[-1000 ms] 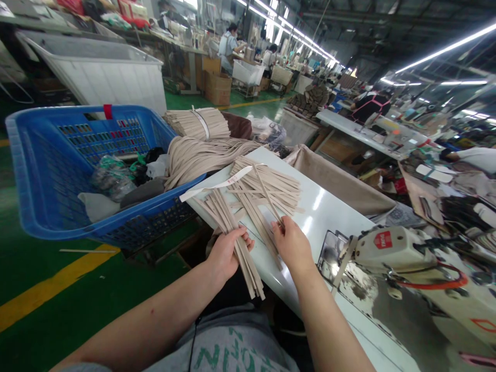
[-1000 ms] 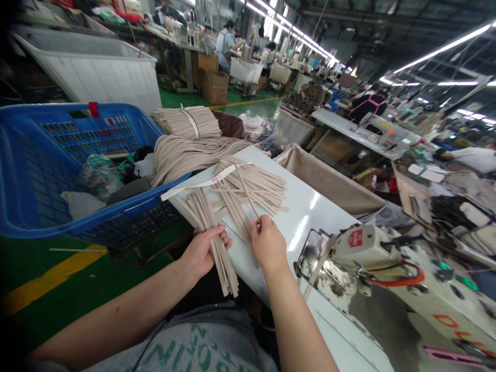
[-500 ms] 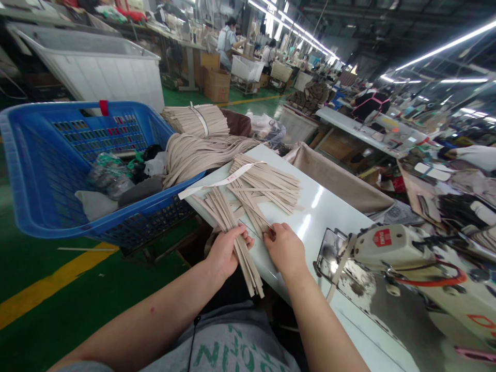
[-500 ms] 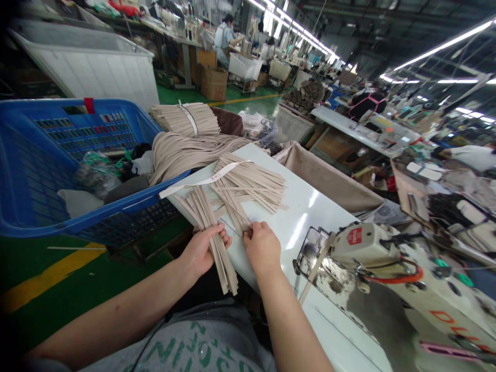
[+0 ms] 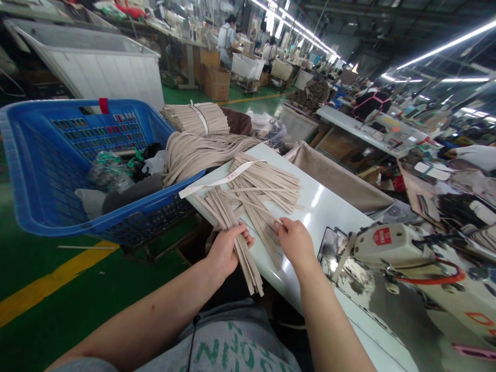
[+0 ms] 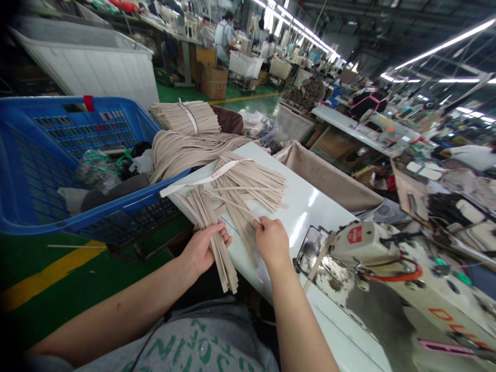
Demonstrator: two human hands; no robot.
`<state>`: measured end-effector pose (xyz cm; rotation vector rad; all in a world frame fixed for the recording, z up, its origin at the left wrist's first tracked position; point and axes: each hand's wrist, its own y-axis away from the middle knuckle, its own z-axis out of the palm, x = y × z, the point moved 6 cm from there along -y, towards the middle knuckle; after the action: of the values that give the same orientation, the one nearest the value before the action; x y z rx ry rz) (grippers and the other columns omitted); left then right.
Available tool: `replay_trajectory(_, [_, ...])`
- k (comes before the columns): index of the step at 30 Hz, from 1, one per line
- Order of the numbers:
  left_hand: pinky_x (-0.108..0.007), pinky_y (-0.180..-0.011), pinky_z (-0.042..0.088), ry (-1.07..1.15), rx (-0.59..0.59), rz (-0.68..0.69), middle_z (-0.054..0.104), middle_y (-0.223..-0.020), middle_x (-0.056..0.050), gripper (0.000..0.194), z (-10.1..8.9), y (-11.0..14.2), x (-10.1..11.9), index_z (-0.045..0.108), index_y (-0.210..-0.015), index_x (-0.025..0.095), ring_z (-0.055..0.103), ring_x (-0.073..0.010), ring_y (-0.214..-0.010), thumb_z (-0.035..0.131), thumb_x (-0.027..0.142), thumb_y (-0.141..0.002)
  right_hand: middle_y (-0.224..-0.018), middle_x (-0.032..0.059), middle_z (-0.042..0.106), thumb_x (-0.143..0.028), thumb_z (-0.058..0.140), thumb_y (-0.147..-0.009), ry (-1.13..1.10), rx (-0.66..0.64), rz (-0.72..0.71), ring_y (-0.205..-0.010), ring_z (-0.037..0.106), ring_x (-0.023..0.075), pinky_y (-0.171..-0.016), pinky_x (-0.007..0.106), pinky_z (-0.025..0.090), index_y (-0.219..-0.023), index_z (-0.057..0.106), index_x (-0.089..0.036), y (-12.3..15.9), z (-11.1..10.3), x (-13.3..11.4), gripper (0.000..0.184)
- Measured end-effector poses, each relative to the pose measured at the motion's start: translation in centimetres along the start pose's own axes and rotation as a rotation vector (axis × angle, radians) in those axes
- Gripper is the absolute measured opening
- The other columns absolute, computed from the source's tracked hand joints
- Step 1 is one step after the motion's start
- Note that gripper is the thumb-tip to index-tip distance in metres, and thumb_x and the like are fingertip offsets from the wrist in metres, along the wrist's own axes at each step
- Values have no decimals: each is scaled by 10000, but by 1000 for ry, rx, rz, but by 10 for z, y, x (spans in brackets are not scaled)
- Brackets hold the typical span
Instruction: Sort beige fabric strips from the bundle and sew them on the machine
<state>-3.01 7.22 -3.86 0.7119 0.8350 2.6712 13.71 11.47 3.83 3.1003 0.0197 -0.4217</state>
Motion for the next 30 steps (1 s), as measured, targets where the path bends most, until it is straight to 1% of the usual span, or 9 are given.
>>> replay_trajectory(4, [-282, -684, 594, 0, 13, -2, 574, -611, -13, 60, 0, 1, 1, 644, -769, 107, 572, -109, -562, 671, 84, -817, -641, 1, 618, -382, 502, -925, -353, -126, 54, -606, 528, 154, -589, 268, 329, -708, 614, -210, -7, 9, 16, 299])
replay_trajectory(8, [-280, -689, 591, -3, 0, 2, 573, -606, -11, 63, 0, 2, 1, 646, -759, 109, 570, -107, -560, 678, 84, -808, -697, 12, 646, -471, 486, -889, -691, -183, 67, -613, 551, 149, -612, 261, 408, -753, 578, -206, -6, 23, 21, 311])
replay_trajectory(9, [-279, -690, 590, -4, -4, 5, 573, -607, -11, 63, 0, 1, 1, 646, -760, 109, 570, -107, -562, 680, 85, -807, -729, 18, 659, -472, 467, -894, -725, -203, 74, -621, 563, 149, -611, 259, 422, -785, 571, -206, -5, 26, 21, 306])
replay_trajectory(12, [-278, -690, 589, -15, -14, 12, 572, -609, -11, 70, -1, 0, 1, 640, -756, 111, 570, -109, -568, 676, 91, -812, -728, 19, 648, -409, 423, -920, -613, -214, 108, -627, 565, 147, -597, 250, 409, -805, 550, -209, -7, 29, 21, 263])
replay_trajectory(15, [-274, -680, 584, -22, -26, 12, 568, -606, -13, 86, -1, 0, 1, 631, -745, 111, 570, -113, -571, 673, 99, -819, -696, 20, 619, -388, 515, -902, -369, -162, 134, -671, 561, 166, -622, 260, 369, -783, 567, -207, -12, 25, 21, 223])
replay_trajectory(19, [-276, -681, 584, -13, -24, 12, 568, -608, -13, 68, -1, 0, 0, 637, -761, 112, 567, -111, -571, 675, 94, -815, -936, 77, 677, -383, 620, -880, -22, -121, 104, -849, 616, 203, -702, 273, 378, -901, 648, -199, -16, 21, 15, 188])
replay_trajectory(22, [-282, -695, 588, -13, -24, 12, 576, -617, -14, 59, -1, 0, 0, 642, -771, 114, 570, -110, -578, 684, 93, -807, -1054, 98, 676, -343, 617, -891, 44, -107, 59, -942, 625, 204, -754, 264, 392, -902, 674, -190, -18, 17, 9, 164])
replay_trajectory(26, [-280, -696, 587, -14, -23, 16, 573, -615, -14, 65, -1, 0, 0, 638, -764, 114, 568, -108, -576, 687, 93, -803, -920, 47, 716, -359, 560, -909, 88, -127, 78, -872, 647, 199, -666, 265, 367, -943, 690, -237, -17, 7, 7, 182])
replay_trajectory(30, [-275, -687, 581, -18, -36, 13, 563, -605, -10, 75, -1, -1, -1, 632, -756, 118, 566, -110, -568, 692, 104, -799, -927, 40, 741, -333, 554, -889, 146, -140, 110, -856, 670, 221, -655, 280, 362, -1157, 654, -269, -16, -3, 5, 293])
